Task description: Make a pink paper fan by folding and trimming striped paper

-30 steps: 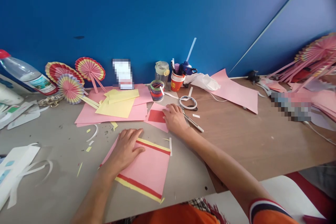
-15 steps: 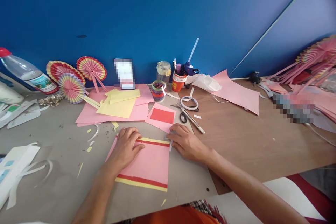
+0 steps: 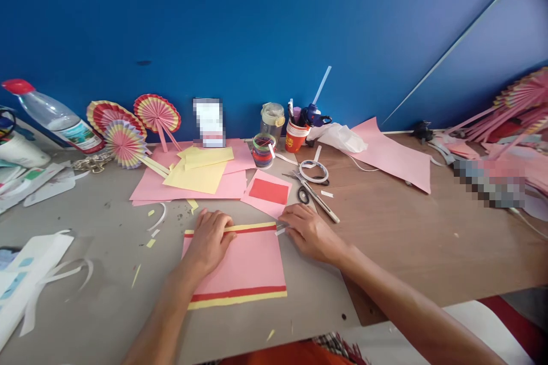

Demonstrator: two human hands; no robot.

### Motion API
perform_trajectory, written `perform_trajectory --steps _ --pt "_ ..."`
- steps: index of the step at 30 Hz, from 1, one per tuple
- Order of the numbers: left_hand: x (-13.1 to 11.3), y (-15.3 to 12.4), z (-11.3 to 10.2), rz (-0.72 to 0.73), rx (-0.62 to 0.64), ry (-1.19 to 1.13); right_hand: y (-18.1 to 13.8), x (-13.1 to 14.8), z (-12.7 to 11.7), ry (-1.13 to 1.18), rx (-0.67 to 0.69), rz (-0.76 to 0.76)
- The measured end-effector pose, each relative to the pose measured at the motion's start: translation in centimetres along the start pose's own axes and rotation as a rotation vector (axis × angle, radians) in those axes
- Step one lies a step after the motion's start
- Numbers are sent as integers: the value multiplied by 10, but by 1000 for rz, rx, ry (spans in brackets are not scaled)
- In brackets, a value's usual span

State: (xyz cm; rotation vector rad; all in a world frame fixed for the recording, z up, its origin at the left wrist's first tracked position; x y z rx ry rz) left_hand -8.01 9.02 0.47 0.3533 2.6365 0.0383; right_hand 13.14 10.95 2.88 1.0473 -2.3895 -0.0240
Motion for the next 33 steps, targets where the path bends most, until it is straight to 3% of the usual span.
perform_trajectory --steps 6,13,16,19,22,26,30,33 --pt "3 1 -8 -70 -1 -14 5 -7 5 269 -59 169" --pt "9 2 -18 -115 -38 -111 21 -7 9 497 -26 274" --pt "9 2 -23 -140 -83 -127 25 -8 10 507 -36 334" --pt "-6 6 -33 -109 -116 -118 30 -1 3 473 -73 291" --pt "-35 17 -39 -28 -61 -103 36 9 -4 467 -85 235" --pt "-60 32 -40 -36 44 -130 41 15 -4 590 -56 240" --pt "-59 40 -33 -63 74 -188 39 -1 -1 723 -40 300" --pt "-48 41 -27 -98 52 -221 34 -25 -18 484 -214 369"
Point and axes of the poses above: each hand's wrist, its own y-axis towards the middle knuckle, its own z-axis out of the palm, x = y × z, the point moved 8 cm from there along y, towards the middle knuckle, and after that the axes turned 4 degrees about x, right-handed, at the moved point
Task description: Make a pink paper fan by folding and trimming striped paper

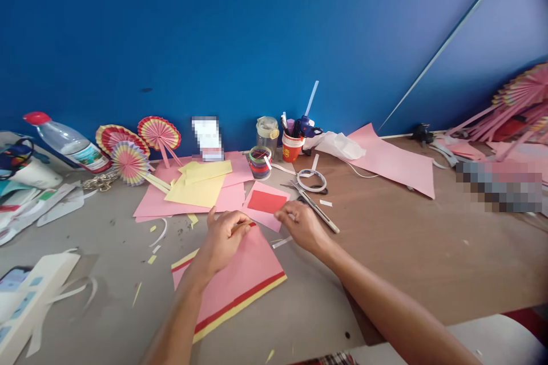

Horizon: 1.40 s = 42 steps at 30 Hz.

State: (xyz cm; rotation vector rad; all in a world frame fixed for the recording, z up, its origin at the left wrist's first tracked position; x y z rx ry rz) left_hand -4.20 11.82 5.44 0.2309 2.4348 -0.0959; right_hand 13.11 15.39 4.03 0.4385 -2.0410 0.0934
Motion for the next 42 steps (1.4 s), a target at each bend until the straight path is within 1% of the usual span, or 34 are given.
perform_trajectory --steps 2,3,6,8,10,13,15,17,19,23,26,29,32,34,37,38,39,40,42 --pt "7 1 4 -14 -6 -26 1 2 -13 -98 -131 -75" --pt "9 1 6 -16 -5 -38 1 6 -14 -82 -152 -122" --pt "11 3 12 -11 9 -55 -4 20 -4 33 -131 -250" --pt "10 3 14 -10 18 -51 -11 32 5 2 -149 -331" --pt "7 4 16 -9 28 -47 -18 41 13 -100 -182 -390" --pt "4 3 16 1 31 -38 -22 44 21 -259 -204 -392" --pt "3 3 16 12 20 -25 -21 41 25 -311 -180 -362" --pt "2 3 15 25 6 -12 -20 39 26 -325 -160 -345" --pt "2 2 15 29 -7 -10 -21 39 23 -324 -177 -349" --pt "4 2 17 -5 9 -37 -26 45 21 -312 -216 -406" --pt "3 2 18 9 13 -43 -22 40 24 -254 -194 -351" --pt "0 2 18 24 16 -51 -15 29 29 -129 -121 -225" --pt "-3 1 19 31 52 -81 -9 19 31 50 -41 -99" --pt "-4 0 19 38 74 -104 -7 12 34 209 34 -2" --pt "-4 0 19 43 92 -141 -6 2 46 421 191 131" --pt "-4 0 19 43 91 -150 -5 0 47 455 201 149" --pt "-3 0 19 40 85 -156 -5 -1 45 464 170 150" --pt "-2 0 18 34 74 -157 -5 -2 39 443 100 132" --pt "0 1 17 19 47 -151 -8 4 21 318 -99 28"
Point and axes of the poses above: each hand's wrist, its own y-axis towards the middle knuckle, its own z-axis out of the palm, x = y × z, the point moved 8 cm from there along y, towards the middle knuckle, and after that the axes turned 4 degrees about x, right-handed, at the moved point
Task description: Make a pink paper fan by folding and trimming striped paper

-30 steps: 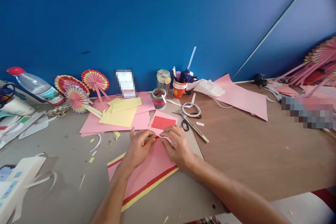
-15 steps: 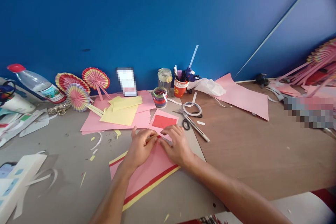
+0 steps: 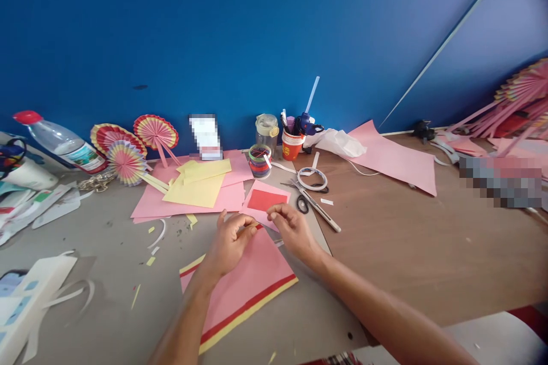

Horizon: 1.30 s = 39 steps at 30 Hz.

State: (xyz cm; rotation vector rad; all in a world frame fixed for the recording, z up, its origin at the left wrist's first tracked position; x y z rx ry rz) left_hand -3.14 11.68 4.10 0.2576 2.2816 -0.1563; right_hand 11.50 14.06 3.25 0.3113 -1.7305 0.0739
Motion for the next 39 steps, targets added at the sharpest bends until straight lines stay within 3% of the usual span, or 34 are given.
perform_trajectory --steps 2,4,7,10,14,18,22,24,26,29,35,39 --pt "2 0 -1 -14 -20 16 -8 20 -7 -184 -110 -214" --pt "2 0 -1 -18 -29 36 -19 38 -2 -371 -118 -417" --pt "1 0 0 -10 -27 56 -27 44 9 -565 -81 -524" --pt "-1 -1 -1 1 -35 79 -24 40 14 -631 -70 -492" --pt "-5 -2 -1 28 -51 124 -17 31 12 -521 -71 -387" --pt "-8 -2 1 31 -43 145 -7 11 11 -225 11 -148" --pt "-6 -1 1 32 -33 102 -4 -19 27 241 245 226" --pt "-3 -2 0 22 -44 62 -3 -24 29 442 302 294" --pt "1 -2 -3 5 -69 33 3 -24 17 524 222 262" --pt "4 -3 -7 -17 -100 27 8 -22 -3 408 98 190" --pt "7 -2 -14 -34 -188 24 1 -15 12 -71 362 136" --pt "12 -2 -17 -34 -200 29 -1 -18 18 -145 433 162"
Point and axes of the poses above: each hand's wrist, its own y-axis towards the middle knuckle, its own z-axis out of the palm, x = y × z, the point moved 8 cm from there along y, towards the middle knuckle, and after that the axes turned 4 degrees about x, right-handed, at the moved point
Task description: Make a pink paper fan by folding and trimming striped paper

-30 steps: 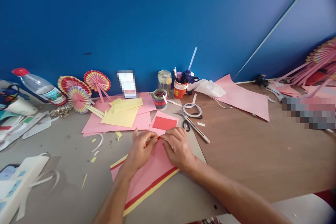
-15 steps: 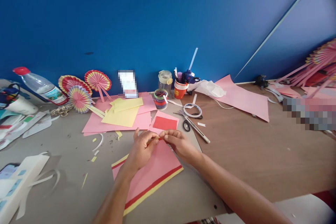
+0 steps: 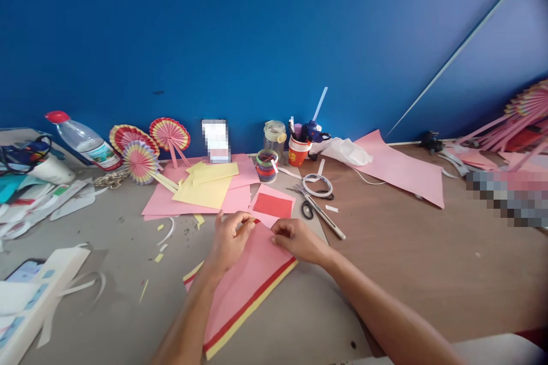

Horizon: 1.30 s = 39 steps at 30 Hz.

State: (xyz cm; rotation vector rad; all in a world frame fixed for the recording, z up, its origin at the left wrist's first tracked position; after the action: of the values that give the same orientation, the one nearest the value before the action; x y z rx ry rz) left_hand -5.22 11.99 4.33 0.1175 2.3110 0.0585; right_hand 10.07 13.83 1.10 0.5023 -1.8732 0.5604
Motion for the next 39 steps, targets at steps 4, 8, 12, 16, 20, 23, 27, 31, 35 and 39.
perform_trajectory --steps 4,8,12,16,20,23,27,31,35,39 --pt "7 0 -3 -21 35 -28 1 -2 -20 89 -121 -1" --pt "23 -1 -18 -114 -118 -249 -1 0 -40 396 -157 -96" --pt "35 -8 -36 -73 -414 -603 -2 9 -40 620 -76 -229" --pt "36 -11 -32 -8 -448 -694 -1 14 -33 582 -127 -242" --pt "23 -11 -33 75 -400 -716 -2 27 -41 390 -257 -291" --pt "-6 -10 -53 245 -412 -598 -18 64 -64 92 -446 -481" --pt "-56 -30 -92 519 -564 -296 -71 130 -76 -346 -740 -914" --pt "-69 -67 -89 618 -615 44 -106 129 -59 -575 -772 -1060" --pt "-36 -87 -32 585 -334 216 -101 71 -28 -727 -545 -956" --pt "-6 -94 11 537 -102 426 -79 16 2 -881 -251 -748"
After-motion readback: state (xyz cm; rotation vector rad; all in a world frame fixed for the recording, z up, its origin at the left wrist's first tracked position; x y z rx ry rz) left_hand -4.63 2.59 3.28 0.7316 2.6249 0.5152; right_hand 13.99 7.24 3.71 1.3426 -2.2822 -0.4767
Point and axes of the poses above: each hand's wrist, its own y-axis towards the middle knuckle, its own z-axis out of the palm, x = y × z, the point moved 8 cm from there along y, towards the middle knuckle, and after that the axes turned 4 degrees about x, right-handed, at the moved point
